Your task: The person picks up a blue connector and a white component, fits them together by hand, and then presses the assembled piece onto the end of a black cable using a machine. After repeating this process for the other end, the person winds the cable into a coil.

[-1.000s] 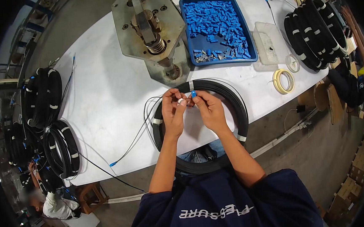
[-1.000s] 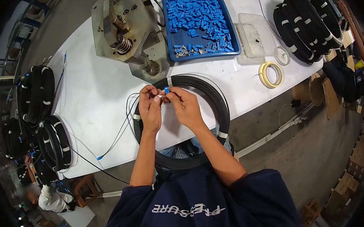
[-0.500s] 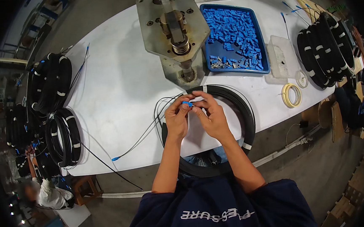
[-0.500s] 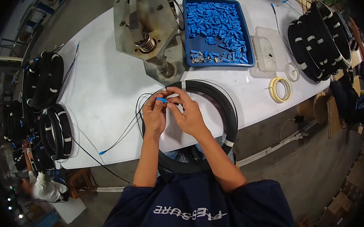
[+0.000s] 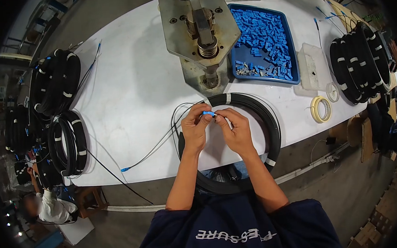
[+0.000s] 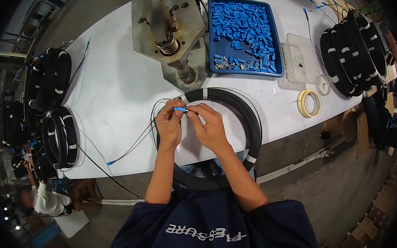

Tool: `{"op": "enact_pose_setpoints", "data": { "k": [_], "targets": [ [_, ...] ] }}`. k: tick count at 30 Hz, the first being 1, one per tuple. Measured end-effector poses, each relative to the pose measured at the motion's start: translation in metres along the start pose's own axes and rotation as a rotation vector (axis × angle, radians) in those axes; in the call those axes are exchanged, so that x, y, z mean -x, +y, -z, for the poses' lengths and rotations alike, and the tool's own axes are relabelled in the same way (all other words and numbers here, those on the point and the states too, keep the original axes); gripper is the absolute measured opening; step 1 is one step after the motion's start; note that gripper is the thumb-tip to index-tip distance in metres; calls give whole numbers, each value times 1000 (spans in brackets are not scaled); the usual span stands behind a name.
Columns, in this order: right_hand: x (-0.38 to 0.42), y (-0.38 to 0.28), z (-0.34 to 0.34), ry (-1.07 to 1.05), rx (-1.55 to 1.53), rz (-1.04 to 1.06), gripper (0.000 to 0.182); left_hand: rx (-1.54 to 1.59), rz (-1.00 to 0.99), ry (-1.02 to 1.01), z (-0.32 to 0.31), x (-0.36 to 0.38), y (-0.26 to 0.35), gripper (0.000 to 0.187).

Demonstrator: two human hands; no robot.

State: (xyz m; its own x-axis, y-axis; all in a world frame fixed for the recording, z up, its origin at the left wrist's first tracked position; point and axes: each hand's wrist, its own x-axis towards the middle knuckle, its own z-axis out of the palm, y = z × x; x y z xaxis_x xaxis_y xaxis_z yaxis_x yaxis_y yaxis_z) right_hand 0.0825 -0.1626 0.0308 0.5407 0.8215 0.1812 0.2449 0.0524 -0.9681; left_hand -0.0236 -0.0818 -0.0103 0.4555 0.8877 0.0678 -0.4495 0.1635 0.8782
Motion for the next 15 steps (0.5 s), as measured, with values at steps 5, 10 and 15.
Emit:
{"op": "enact_pose_setpoints", "data": {
  "k": [5,10,15],
  "targets": [
    [3,15,9,-141,-341,-276,15,-17,111,-42,0,0,4,20],
    [1,9,15,-225,-359,-322,20,-36,111,-48,0,0,5,23],
    [3,14,16,-314,-364,-252,25,72,189,-80,4,2,10,21]
  ]
}}
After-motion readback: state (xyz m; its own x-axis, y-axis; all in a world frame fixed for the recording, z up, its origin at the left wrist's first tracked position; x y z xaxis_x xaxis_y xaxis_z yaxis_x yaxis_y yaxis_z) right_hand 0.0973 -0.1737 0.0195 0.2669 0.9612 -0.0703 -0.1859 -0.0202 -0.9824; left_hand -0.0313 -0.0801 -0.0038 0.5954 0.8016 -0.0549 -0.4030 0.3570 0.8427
